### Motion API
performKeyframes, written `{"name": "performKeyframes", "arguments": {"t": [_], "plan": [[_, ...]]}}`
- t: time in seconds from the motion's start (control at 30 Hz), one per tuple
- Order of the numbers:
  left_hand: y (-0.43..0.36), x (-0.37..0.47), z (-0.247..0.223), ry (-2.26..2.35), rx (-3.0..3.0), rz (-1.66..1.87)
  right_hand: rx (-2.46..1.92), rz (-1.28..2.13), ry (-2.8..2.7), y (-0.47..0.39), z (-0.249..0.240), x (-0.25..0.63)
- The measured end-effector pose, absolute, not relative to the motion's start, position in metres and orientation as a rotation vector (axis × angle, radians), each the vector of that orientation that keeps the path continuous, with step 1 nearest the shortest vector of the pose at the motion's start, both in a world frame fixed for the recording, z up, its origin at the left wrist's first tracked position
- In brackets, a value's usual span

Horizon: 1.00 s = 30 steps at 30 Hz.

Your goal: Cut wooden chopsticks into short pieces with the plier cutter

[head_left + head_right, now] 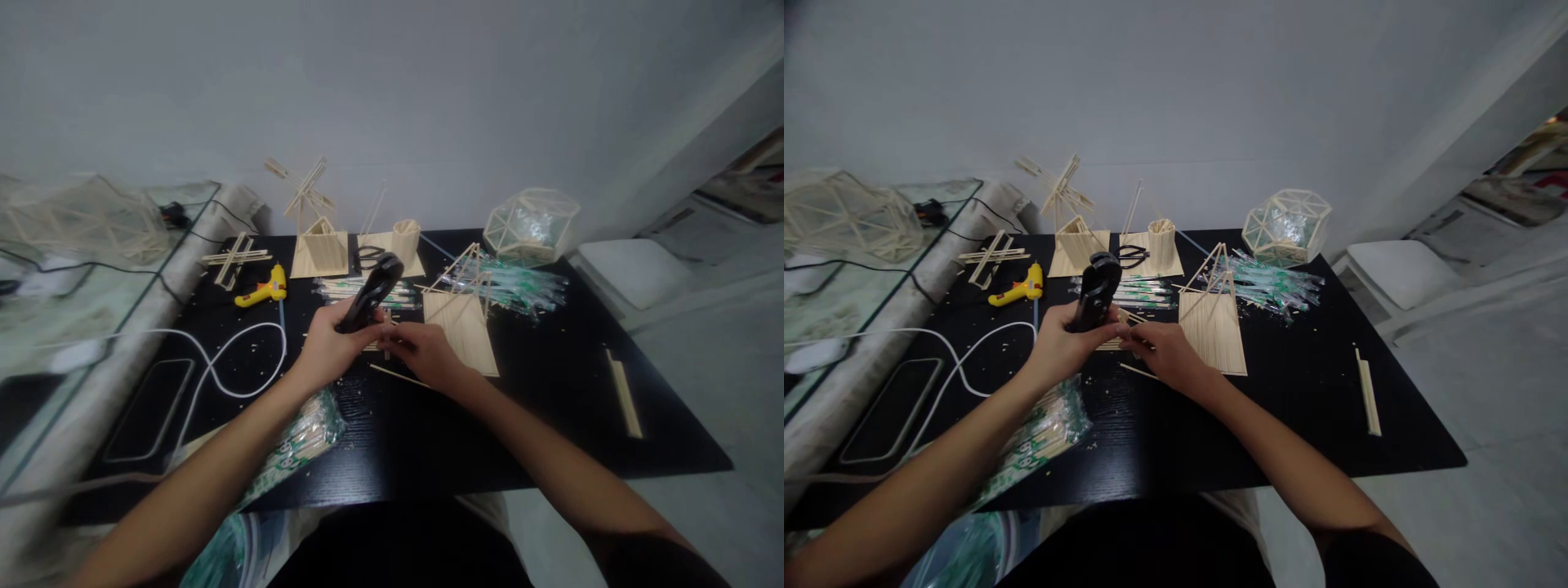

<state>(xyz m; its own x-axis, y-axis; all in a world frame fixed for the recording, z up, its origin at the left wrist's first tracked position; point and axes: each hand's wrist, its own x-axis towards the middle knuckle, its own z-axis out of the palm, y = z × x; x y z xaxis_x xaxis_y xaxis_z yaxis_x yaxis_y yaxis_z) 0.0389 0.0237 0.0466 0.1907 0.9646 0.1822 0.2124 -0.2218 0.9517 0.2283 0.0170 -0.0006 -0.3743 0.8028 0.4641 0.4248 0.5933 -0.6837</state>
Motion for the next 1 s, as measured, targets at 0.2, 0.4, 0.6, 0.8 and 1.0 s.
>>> {"name": "performKeyframes", "arguments": {"t": [0.2, 0.4, 0.6, 0.8, 1.0], "plan": [[0.026, 0.037, 0.045, 1.118, 1.656, 1.095, -1.009, 0.781, -1.856, 0.015, 0.02, 0.227], [0.026, 0.035, 0.051, 1.142, 1.846, 1.09, -1.023, 0.707, -1.835, 0.015, 0.019, 0.226], [0.023, 0.001, 0.08, 1.375, 2.218, 0.827, -0.961, 0.785, -1.795, 0.014, 0.023, 0.225], [0.021, -0.016, 0.103, 1.561, 2.831, 0.25, -0.995, 0.735, -1.829, 0.015, 0.02, 0.225], [0.023, -0.007, 0.105, 1.533, 3.011, 0.051, -0.976, 0.591, -1.846, 0.018, 0.014, 0.225]]}}
